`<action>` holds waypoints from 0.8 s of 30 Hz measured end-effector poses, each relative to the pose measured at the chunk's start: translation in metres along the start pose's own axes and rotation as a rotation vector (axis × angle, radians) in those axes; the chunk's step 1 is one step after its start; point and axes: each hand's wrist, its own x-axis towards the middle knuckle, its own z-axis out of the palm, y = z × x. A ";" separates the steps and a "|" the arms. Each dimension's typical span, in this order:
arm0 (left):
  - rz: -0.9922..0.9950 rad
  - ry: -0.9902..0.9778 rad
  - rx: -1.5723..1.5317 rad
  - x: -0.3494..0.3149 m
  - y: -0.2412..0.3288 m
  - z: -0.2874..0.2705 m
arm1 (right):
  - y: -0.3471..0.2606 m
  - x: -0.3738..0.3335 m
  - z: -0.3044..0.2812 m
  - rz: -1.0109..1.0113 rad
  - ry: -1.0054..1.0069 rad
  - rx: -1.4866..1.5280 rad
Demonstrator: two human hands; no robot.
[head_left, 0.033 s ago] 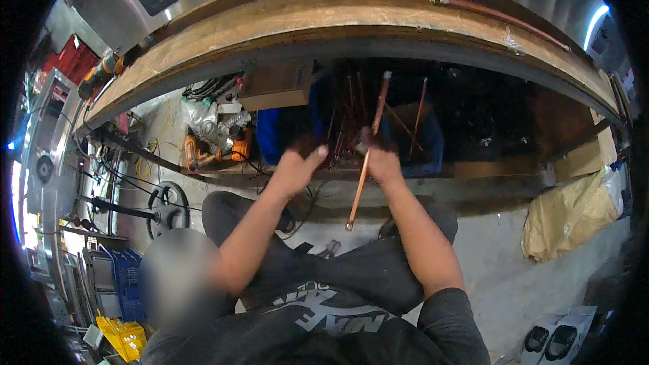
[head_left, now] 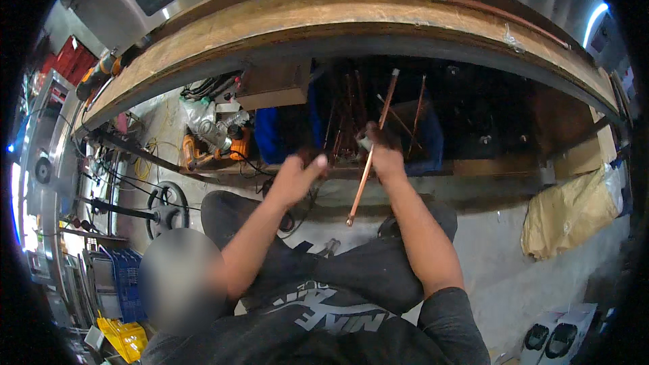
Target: The person sits on the floor and wraps the ends of copper tubes with white tape. They handle each tube one at a time, apply tape around the end, and place the finished pieces into a blue bin.
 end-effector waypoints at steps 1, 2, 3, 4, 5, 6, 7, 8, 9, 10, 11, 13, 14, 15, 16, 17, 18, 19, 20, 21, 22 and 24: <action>0.008 -0.081 -0.181 -0.016 -0.012 0.012 | 0.015 0.014 -0.008 0.094 0.016 0.112; -0.042 -0.107 -0.356 -0.036 -0.017 0.023 | 0.021 0.017 -0.010 0.069 0.089 0.191; -0.036 -0.160 -0.425 -0.052 -0.022 0.032 | 0.024 0.018 -0.011 0.036 0.162 0.266; -0.027 -0.198 -0.499 -0.062 -0.022 0.037 | 0.021 0.020 -0.007 0.001 0.219 0.338; 0.009 -0.142 -0.468 -0.062 -0.021 0.042 | 0.007 0.018 -0.003 0.034 0.248 0.316; 0.046 -0.085 -0.436 -0.063 -0.020 0.048 | 0.015 0.021 -0.002 0.036 0.278 0.310; 0.089 -0.030 -0.399 -0.061 -0.014 0.051 | 0.020 0.026 -0.002 0.030 0.309 0.310; 0.097 0.017 -0.347 -0.059 -0.009 0.050 | 0.024 0.030 -0.002 0.023 0.339 0.310; 0.105 0.064 -0.295 -0.056 -0.003 0.048 | 0.028 0.033 -0.003 0.016 0.328 0.344; 0.113 0.110 -0.242 -0.053 0.001 0.047 | 0.028 0.033 -0.002 0.008 0.317 0.378; 0.141 0.159 -0.196 -0.051 0.002 0.047 | 0.025 0.034 -0.001 0.001 0.307 0.413; 0.198 0.248 -0.102 -0.045 0.004 0.049 | 0.032 0.043 -0.002 0.088 0.332 0.390; 0.283 0.311 0.002 -0.041 0.008 0.048 | 0.034 0.047 -0.004 0.131 0.349 0.380; 0.368 0.374 0.106 -0.036 0.012 0.047 | 0.039 0.047 -0.005 0.110 0.357 0.346; 0.443 0.449 0.215 -0.034 0.013 0.045 | 0.038 0.037 0.006 0.099 0.353 0.313; 0.390 0.430 0.127 -0.031 0.014 0.045 | 0.036 0.029 0.011 0.079 0.355 0.276; 0.335 0.409 0.039 -0.029 0.015 0.045 | 0.047 0.032 0.011 0.062 0.367 0.304; 0.285 0.378 -0.050 -0.025 0.018 0.048 | 0.067 0.041 0.007 0.040 0.387 0.332; 0.303 0.352 -0.207 -0.025 0.019 0.047 | 0.068 0.040 0.012 0.026 0.392 0.361; 0.321 0.322 -0.363 -0.025 0.020 0.048 | 0.069 0.035 0.010 0.125 0.314 0.464; 0.341 0.285 -0.518 -0.025 0.022 0.048 | 0.072 0.035 0.010 0.134 0.280 0.541; 0.472 0.261 -0.471 -0.020 0.006 0.047 | 0.076 0.038 0.009 0.151 0.210 0.694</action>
